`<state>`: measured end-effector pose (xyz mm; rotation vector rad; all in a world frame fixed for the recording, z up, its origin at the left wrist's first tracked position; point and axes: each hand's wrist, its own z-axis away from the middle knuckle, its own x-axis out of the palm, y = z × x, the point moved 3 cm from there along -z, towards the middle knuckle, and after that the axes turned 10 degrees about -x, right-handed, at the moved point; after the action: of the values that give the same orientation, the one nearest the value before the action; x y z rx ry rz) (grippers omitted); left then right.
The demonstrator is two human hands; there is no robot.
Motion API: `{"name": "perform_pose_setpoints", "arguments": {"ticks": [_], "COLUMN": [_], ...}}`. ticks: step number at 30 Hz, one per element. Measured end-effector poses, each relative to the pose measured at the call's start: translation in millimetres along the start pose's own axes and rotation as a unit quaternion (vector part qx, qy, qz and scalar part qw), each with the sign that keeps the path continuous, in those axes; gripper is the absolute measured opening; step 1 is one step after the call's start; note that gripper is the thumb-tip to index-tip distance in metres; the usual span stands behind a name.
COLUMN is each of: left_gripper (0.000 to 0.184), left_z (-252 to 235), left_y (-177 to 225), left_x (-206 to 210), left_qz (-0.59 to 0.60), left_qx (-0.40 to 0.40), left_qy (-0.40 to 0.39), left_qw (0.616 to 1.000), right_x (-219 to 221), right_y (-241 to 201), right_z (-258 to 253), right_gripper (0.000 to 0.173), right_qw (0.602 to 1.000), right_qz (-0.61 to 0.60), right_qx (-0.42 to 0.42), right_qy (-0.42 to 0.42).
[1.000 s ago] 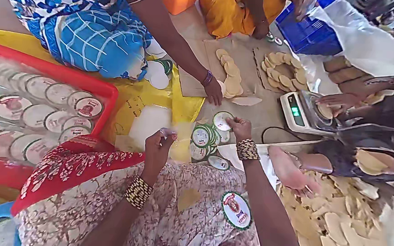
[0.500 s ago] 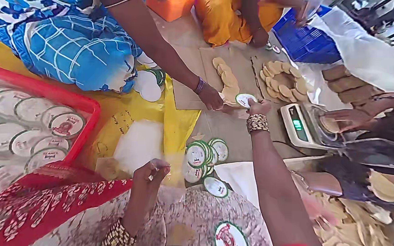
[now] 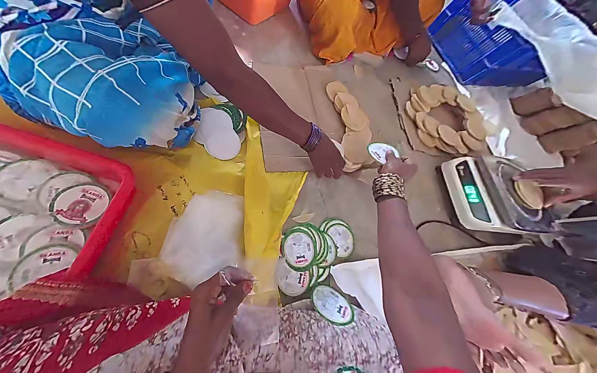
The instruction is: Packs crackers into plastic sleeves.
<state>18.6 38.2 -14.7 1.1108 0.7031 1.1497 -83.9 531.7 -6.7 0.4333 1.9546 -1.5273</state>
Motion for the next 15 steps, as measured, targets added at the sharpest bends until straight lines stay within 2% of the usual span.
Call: {"name": "perform_pose_setpoints", "arguments": {"ticks": [9,15], "left_gripper": [0.011,0.012], "left_z": [0.1,0.7], "left_y": [-2.3,-0.7], "left_x": [1.4,3.1], "left_qz": [-0.025,-0.030], "left_qx": [0.029,0.019], "left_qy": [-0.011,-0.012], "left_qw": [0.999,0.999], "right_x": [-23.2,-23.8], "right_y": [20.7,-4.2], "right_z": [6.8,20.6], "right_gripper": [0.039,0.039], "right_qw": [0.998,0.998], "right_qz": [-0.041,-0.060], "right_qx": [-0.023,-0.004], "right_qy": [0.038,0.004]}}
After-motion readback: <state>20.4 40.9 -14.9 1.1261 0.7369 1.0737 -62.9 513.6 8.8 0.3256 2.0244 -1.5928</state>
